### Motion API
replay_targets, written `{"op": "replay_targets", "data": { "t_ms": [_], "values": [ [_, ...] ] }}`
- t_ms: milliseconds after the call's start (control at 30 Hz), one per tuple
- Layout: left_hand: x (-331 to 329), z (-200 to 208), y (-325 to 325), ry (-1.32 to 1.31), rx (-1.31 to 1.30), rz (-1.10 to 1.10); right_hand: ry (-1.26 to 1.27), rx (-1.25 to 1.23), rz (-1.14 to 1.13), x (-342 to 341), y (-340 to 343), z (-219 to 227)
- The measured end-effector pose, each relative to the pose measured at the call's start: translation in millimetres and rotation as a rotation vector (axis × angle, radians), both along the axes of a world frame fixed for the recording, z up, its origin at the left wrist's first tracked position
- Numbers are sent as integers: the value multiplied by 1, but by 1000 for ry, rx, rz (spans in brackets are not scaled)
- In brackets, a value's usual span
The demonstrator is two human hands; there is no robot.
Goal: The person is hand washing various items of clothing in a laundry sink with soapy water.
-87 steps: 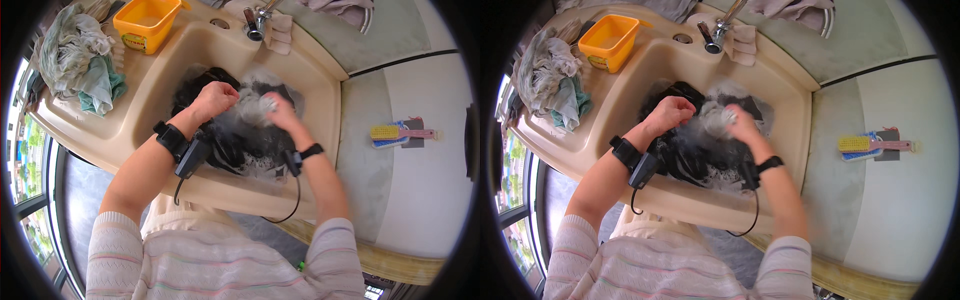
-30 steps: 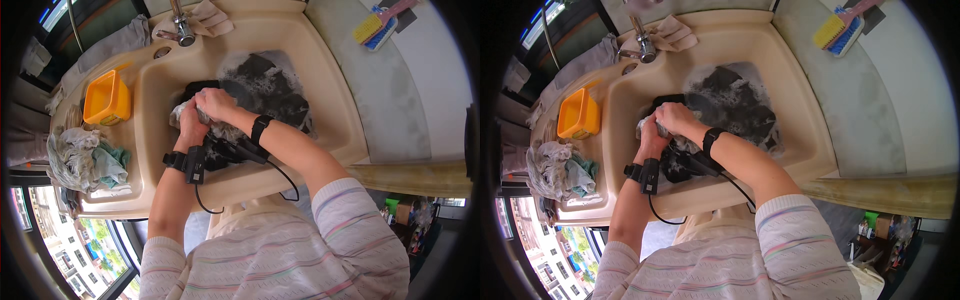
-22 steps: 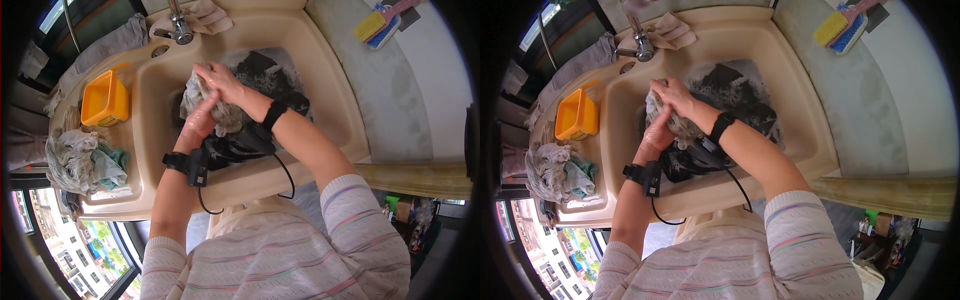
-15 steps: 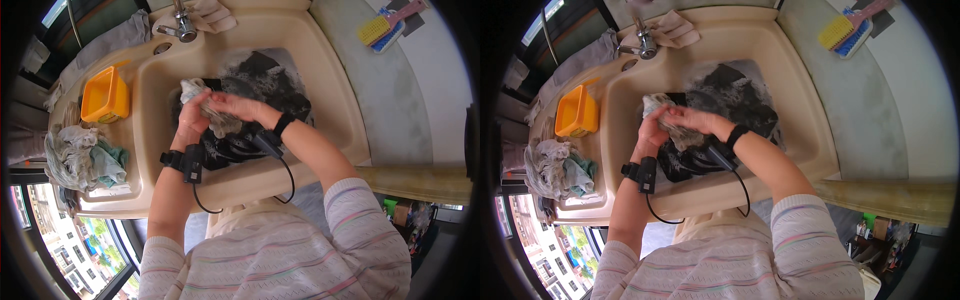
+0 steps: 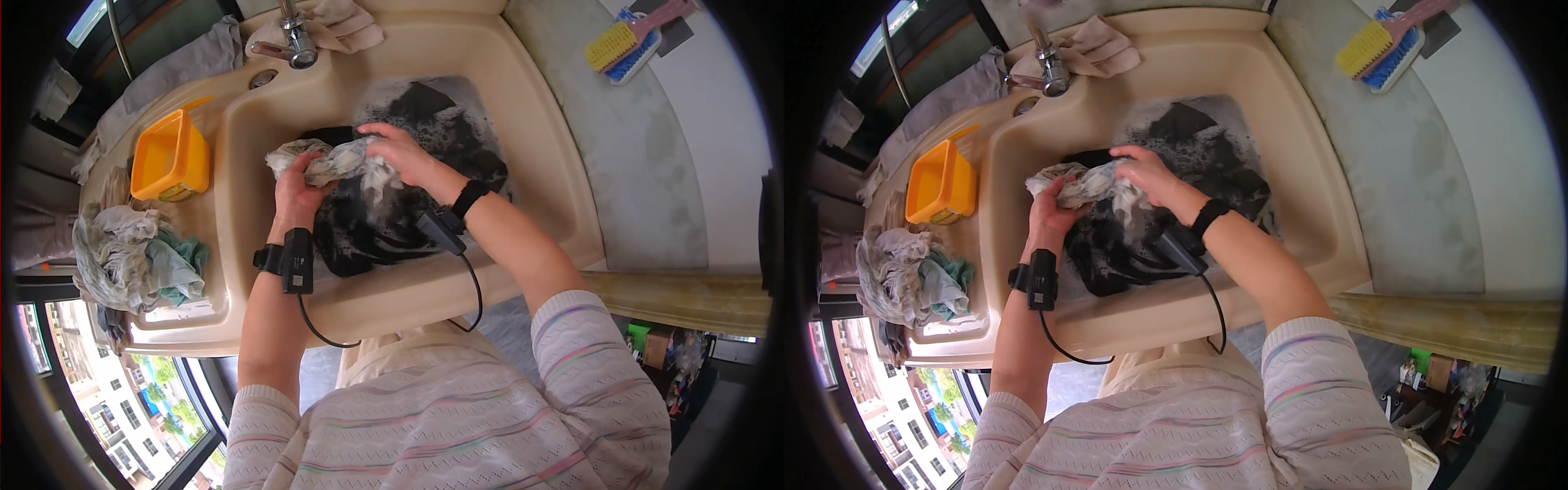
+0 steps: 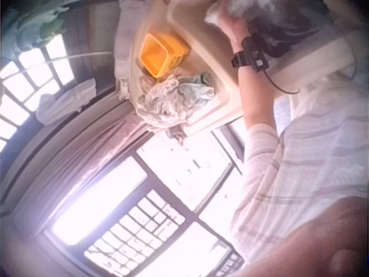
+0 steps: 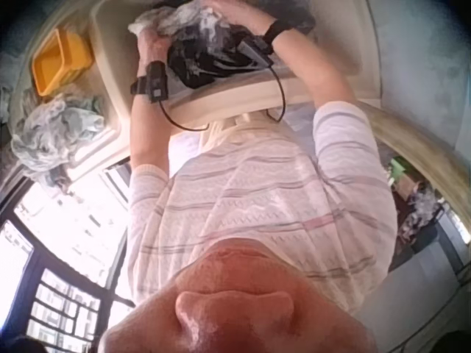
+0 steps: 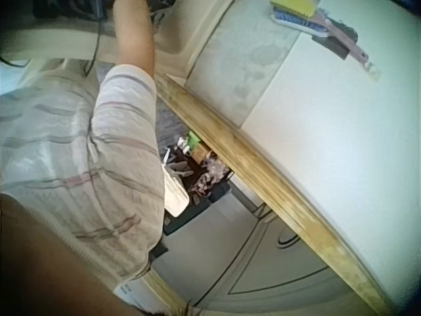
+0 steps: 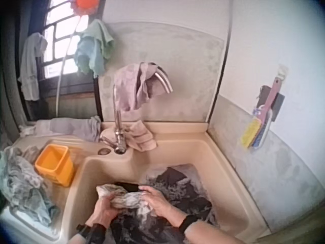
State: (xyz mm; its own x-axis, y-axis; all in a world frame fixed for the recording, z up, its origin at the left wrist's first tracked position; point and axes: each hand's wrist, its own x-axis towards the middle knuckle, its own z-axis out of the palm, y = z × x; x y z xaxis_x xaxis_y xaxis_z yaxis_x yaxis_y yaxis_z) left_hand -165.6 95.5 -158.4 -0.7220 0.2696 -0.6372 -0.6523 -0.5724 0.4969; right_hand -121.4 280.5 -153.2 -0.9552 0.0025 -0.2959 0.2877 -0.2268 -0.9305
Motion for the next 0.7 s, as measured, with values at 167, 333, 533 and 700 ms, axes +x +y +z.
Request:
{"op": "replay_targets", "data": {
  "t_ms": [167,333,533,700],
  "values": [
    [10,-17,6,29,-71,-20,358,712,16,3,-58,33],
    [23,-28,16,369,66,-12,573,987,-64,6,-70,26],
    [18,-23,29,142,112,15,333,1133,-73,-6,-59,15],
    [18,-40,4,575,268,-116,535,1104,-44,13,-82,37]
  ]
}}
